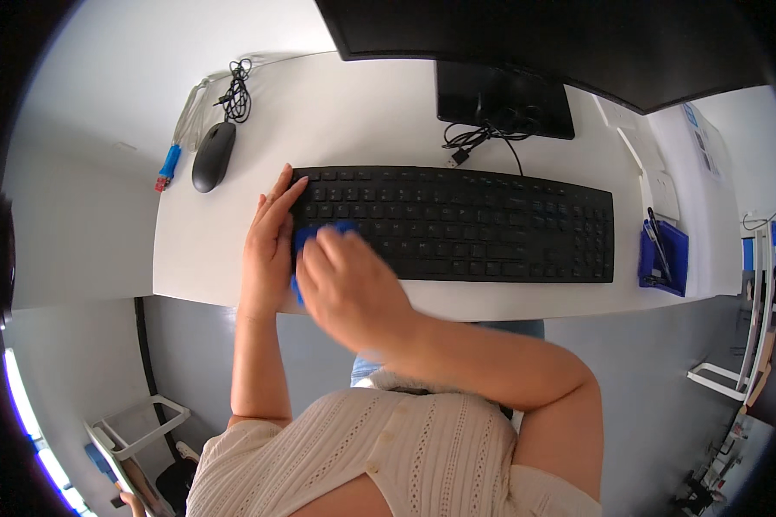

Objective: The person is cleaning a computer keyboard, mouse, and other electronic components using a blue cloth.

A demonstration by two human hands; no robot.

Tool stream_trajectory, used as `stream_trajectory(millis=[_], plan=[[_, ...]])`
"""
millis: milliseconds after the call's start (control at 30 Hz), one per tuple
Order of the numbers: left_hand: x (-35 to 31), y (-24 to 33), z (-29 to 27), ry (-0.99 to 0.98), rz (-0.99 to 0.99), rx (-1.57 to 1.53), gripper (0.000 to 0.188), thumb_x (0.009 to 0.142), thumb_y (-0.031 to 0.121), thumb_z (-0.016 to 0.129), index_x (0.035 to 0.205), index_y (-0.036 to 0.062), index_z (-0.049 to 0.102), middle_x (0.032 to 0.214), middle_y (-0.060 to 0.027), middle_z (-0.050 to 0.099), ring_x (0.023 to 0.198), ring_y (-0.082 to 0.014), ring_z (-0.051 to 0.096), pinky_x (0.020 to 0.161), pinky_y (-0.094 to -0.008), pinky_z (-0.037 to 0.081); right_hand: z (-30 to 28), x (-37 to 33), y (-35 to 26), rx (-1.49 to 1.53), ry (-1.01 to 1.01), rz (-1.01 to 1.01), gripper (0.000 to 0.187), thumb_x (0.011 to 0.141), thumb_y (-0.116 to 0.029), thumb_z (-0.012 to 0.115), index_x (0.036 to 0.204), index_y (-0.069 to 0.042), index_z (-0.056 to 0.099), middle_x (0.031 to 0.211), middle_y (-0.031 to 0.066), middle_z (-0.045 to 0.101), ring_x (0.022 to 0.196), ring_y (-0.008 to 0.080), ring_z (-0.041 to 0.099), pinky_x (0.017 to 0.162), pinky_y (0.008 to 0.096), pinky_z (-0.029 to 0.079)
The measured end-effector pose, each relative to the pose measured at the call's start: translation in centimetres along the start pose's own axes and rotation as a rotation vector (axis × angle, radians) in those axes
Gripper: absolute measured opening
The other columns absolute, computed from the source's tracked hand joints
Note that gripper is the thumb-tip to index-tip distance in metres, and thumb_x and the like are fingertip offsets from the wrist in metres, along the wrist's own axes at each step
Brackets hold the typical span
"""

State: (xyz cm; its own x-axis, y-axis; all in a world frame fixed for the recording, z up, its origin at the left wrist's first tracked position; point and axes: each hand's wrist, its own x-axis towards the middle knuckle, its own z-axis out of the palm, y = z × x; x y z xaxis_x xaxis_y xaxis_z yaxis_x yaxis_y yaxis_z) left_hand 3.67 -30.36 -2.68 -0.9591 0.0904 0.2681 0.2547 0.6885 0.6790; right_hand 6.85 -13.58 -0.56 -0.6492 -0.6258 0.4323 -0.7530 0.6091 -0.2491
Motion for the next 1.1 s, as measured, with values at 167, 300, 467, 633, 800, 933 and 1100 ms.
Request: stream_trajectory(millis=[167,300,467,633,800,933,1100], plan=[[0.1,0.0,0.0,-0.006,-0.014,-0.001,0.04,0.099,0.006,0.049,0.137,0.0086,0.06,0.153,-0.0115,0.048,0.142,-0.0292,0.045,0.122,-0.0471,0.027,-4.4,-1.6,-0.1,0.616,-0.409,0.096,0.037,0.072,0.002,0.069,0.109,-0.001,0.068,0.106,0.0119,0.066,0.103,0.0283,0.062,0.092,0.039,0.053],[0.0,0.6,0.1,0.001,-0.017,0.057,0.042,0.098,0.019,0.058,0.139,0.0122,0.059,0.154,-0.0129,0.046,0.141,-0.0301,0.045,0.121,-0.0476,0.027,-3.6,3.1,6.9,0.045,0.247,0.124,0.028,0.081,0.001,0.064,0.109,-0.001,0.067,0.109,0.0122,0.065,0.11,0.0299,0.059,0.093,0.0388,0.052],[0.3,1.0,0.6,-0.029,-0.001,0.155,0.043,0.097,0.021,0.06,0.141,0.0218,0.06,0.155,-0.013,0.045,0.14,-0.0312,0.045,0.12,-0.0483,0.028,-0.8,1.3,5.8,-0.007,0.155,0.147,0.011,0.08,-0.006,0.065,0.09,-0.001,0.067,0.099,0.0113,0.061,0.102,0.0267,0.059,0.086,0.0362,0.053],[0.2,1.0,0.5,-0.021,-0.004,0.16,0.042,0.098,0.022,0.06,0.139,0.0241,0.061,0.155,-0.0128,0.045,0.14,-0.032,0.046,0.12,-0.0486,0.029,-3.8,-4.2,0.7,0.061,-0.038,0.045,0.033,0.077,-0.005,0.068,0.11,0.001,0.069,0.11,0.009,0.061,0.108,0.0252,0.058,0.091,0.0334,0.054],[0.2,1.3,0.7,-0.006,-0.024,0.123,0.038,0.098,0.023,0.06,0.137,0.0227,0.064,0.154,-0.0128,0.046,0.139,-0.0325,0.047,0.121,-0.0479,0.028,-9.7,-3.1,4.5,0.519,-0.3,-0.075,0.023,0.078,-0.003,0.069,0.1,-0.005,0.072,0.109,0.0087,0.066,0.109,0.0254,0.06,0.094,0.0369,0.054],[0.2,1.4,0.5,0.01,-0.007,0.104,0.038,0.098,0.023,0.061,0.136,0.0218,0.065,0.153,-0.0131,0.047,0.139,-0.0324,0.047,0.121,-0.0475,0.027,-4.6,0.8,10.8,-0.061,0.169,0.224,0.024,0.083,0.0,0.066,0.106,-0.004,0.071,0.113,0.0109,0.066,0.11,0.0302,0.061,0.095,0.0388,0.053],[0.3,1.8,0.8,-0.002,-0.031,0.139,0.039,0.097,0.022,0.063,0.136,0.0211,0.065,0.153,-0.0125,0.047,0.139,-0.0319,0.047,0.121,-0.0477,0.027,-2.4,-2.1,5.3,0.012,0.11,0.233,0.034,0.079,0.001,0.065,0.113,-0.004,0.071,0.119,0.0104,0.061,0.115,0.0288,0.058,0.099,0.038,0.051]])
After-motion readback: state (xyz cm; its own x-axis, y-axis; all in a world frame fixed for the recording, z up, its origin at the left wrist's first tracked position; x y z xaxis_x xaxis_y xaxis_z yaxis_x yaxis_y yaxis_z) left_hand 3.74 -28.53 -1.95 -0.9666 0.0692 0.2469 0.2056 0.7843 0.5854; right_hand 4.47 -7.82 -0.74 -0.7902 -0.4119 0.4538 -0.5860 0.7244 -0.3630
